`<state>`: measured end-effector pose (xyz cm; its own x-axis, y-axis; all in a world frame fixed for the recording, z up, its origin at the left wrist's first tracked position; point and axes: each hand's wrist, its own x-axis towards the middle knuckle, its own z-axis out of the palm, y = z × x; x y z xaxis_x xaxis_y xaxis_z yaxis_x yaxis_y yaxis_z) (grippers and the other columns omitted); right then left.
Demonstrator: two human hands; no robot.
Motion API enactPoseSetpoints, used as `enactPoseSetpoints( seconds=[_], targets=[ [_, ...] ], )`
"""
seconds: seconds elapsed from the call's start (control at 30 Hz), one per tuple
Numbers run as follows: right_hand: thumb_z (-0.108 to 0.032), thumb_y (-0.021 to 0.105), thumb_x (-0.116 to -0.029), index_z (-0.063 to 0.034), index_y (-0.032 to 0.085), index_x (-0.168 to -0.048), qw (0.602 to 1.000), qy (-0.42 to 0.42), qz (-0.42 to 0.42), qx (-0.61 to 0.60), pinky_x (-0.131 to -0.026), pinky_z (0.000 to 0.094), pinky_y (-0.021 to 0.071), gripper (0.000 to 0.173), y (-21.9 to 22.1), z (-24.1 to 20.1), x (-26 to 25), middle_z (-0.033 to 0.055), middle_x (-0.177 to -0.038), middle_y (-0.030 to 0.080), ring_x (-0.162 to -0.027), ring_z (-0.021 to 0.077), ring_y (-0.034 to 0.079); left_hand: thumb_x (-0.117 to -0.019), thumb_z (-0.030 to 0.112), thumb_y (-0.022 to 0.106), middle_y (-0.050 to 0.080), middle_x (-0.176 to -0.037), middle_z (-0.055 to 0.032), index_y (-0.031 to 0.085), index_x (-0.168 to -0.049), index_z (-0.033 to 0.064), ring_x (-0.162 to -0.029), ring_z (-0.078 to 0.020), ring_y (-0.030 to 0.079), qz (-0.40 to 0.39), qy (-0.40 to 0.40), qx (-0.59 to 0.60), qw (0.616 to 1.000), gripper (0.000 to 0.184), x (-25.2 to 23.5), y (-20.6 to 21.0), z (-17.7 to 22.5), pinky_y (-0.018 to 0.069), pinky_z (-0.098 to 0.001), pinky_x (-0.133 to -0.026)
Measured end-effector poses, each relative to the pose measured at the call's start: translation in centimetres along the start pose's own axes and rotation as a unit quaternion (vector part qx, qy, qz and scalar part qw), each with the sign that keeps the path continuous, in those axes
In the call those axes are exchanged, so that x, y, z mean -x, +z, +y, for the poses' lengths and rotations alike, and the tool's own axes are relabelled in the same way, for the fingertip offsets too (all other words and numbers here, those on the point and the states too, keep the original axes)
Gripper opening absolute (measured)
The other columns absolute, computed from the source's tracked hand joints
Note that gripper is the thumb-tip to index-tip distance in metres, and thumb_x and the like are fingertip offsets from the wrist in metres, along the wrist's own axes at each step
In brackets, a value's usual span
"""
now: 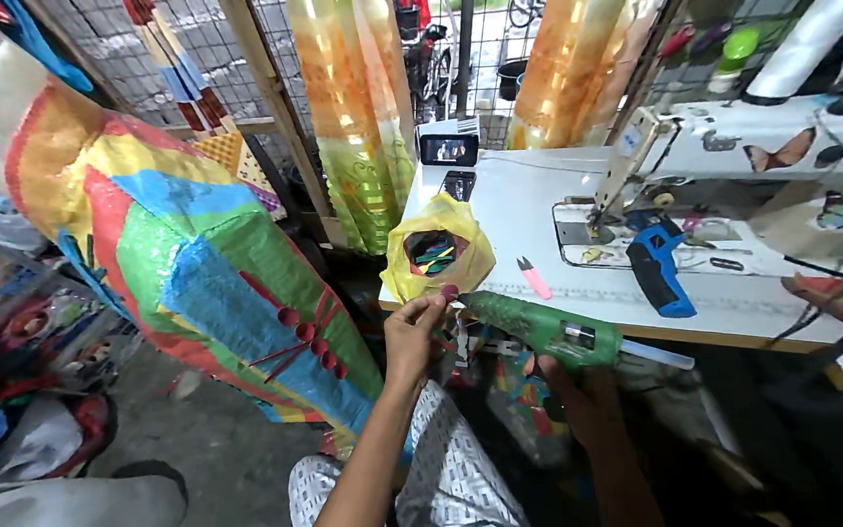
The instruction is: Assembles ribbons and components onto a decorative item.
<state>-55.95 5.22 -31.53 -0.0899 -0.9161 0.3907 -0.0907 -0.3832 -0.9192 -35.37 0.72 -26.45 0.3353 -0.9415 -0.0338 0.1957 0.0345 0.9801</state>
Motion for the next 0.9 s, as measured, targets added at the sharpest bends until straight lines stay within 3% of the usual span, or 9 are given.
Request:
enactPoseSetpoints(
  seconds=[0.33, 0.47, 0.53, 0.6, 0.67, 0.7, 0.8, 0.9],
  targets=[
    [-0.039, 0.062, -0.0989, -0.0067, 0.065, -0.103, 1.0, -0.015, -0.009, -0.008, -0.069, 0.0163, 0.0571, 0.033, -0.3, 0.4, -0.3, -0.0129, -0.083, 0.07, -0.074, -0.0052, 0.066, -0.0973, -0.001, 0.065, 0.074, -0.087, -0.0084, 0.071, -0.098, -0.0048, -0.08, -0.0122, 0.071, -0.009, -0.013, 0.016, 1.0, 0.007, 0.1, 0.3, 0.2, 0.0595, -0.0257, -0.08],
    [-0.039, 0.064, -0.0968, 0.0004, 0.063, -0.106, 1.0, 0.003, -0.002, 0.015, -0.071, 0.0161, 0.0573, 0.041, -0.5, 0.0, -0.2, -0.0097, -0.087, 0.07, -0.077, -0.0062, 0.066, -0.0991, 0.0, 0.062, 0.074, -0.088, -0.0087, 0.07, -0.1, -0.0049, -0.081, -0.0127, 0.072, -0.02, -0.024, 0.027, 0.999, 0.009, 0.1, 0.3, 0.3, 0.0597, -0.0263, -0.081],
    [-0.041, 0.065, -0.0959, 0.0048, 0.065, -0.108, 0.997, -0.014, 0.012, 0.074, -0.076, 0.0159, 0.0576, 0.048, -0.7, 0.0, -0.2, -0.0037, -0.091, 0.072, -0.082, -0.0066, 0.066, -0.1001, 0.0, 0.061, 0.074, -0.086, -0.0079, 0.069, -0.1, -0.005, -0.079, -0.0119, 0.071, -0.026, -0.035, 0.04, 0.998, 0.009, 0.1, 0.3, 0.4, 0.0592, -0.0252, -0.08],
    [-0.043, 0.067, -0.0941, 0.0063, 0.069, -0.109, 0.982, -0.036, 0.04, 0.178, -0.082, 0.0262, 0.0593, 0.051, -1.2, 0.1, -0.7, 0.0072, -0.096, 0.074, -0.088, 0.0041, 0.07, -0.101, 0.0, 0.059, 0.073, -0.085, -0.007, 0.068, -0.098, -0.0042, -0.078, -0.011, 0.071, -0.026, -0.044, 0.054, 0.997, 0.01, 0.3, 0.2, 0.7, 0.0595, -0.0242, -0.079],
    [-0.037, 0.069, -0.0933, 0.0129, 0.067, -0.114, 0.966, -0.03, 0.079, 0.243, -0.085, 0.0518, 0.0565, 0.054, -1.9, 0.6, -2.3, 0.0259, -0.101, 0.072, -0.093, 0.0324, 0.072, -0.1011, -0.001, 0.059, 0.074, -0.085, -0.008, 0.068, -0.097, -0.0044, -0.078, -0.0121, 0.071, -0.021, -0.042, 0.059, 0.997, 0.011, 0.4, -0.2, 0.7, 0.0595, -0.025, -0.078],
    [-0.036, 0.068, -0.0951, 0.0138, 0.065, -0.116, 0.959, -0.028, 0.095, 0.264, -0.087, 0.0561, 0.0554, 0.055, -2.5, 1.3, -3.6, 0.0289, -0.103, 0.071, -0.095, 0.0383, 0.071, -0.1007, -0.001, 0.059, 0.074, -0.086, -0.0084, 0.069, -0.097, -0.0044, -0.079, -0.0126, 0.072, -0.017, -0.033, 0.053, 0.998, 0.011, 0.6, -0.4, 0.7, 0.0597, -0.0258, -0.078],
    [-0.037, 0.066, -0.0985, 0.0123, 0.056, -0.132, 0.953, 0.053, 0.11, 0.278, -0.094, 0.0668, 0.0482, 0.06, -4.6, 3.6, -8.9, 0.034, -0.113, 0.066, -0.106, 0.0492, 0.065, -0.0985, 0.0, 0.063, 0.073, -0.089, -0.0077, 0.071, -0.098, -0.0036, -0.082, -0.0129, 0.071, -0.011, 0.039, 0.004, 0.999, 0.009, 1.3, -1.2, 0.4, 0.0601, -0.0277, -0.081],
    [-0.041, 0.066, -0.0993, 0.007, 0.05, -0.14, 0.94, 0.113, 0.117, 0.299, -0.096, 0.0701, 0.0444, 0.065, -5.8, 6.6, -14.1, 0.0352, -0.117, 0.064, -0.111, 0.0531, 0.062, -0.0942, 0.001, 0.068, 0.074, -0.09, -0.0044, 0.074, -0.097, -0.0011, -0.082, -0.0083, 0.071, 0.004, 0.197, -0.095, 0.976, 0.008, 2.3, -1.8, 0.0, 0.0602, -0.0237, -0.078]
  ],
)
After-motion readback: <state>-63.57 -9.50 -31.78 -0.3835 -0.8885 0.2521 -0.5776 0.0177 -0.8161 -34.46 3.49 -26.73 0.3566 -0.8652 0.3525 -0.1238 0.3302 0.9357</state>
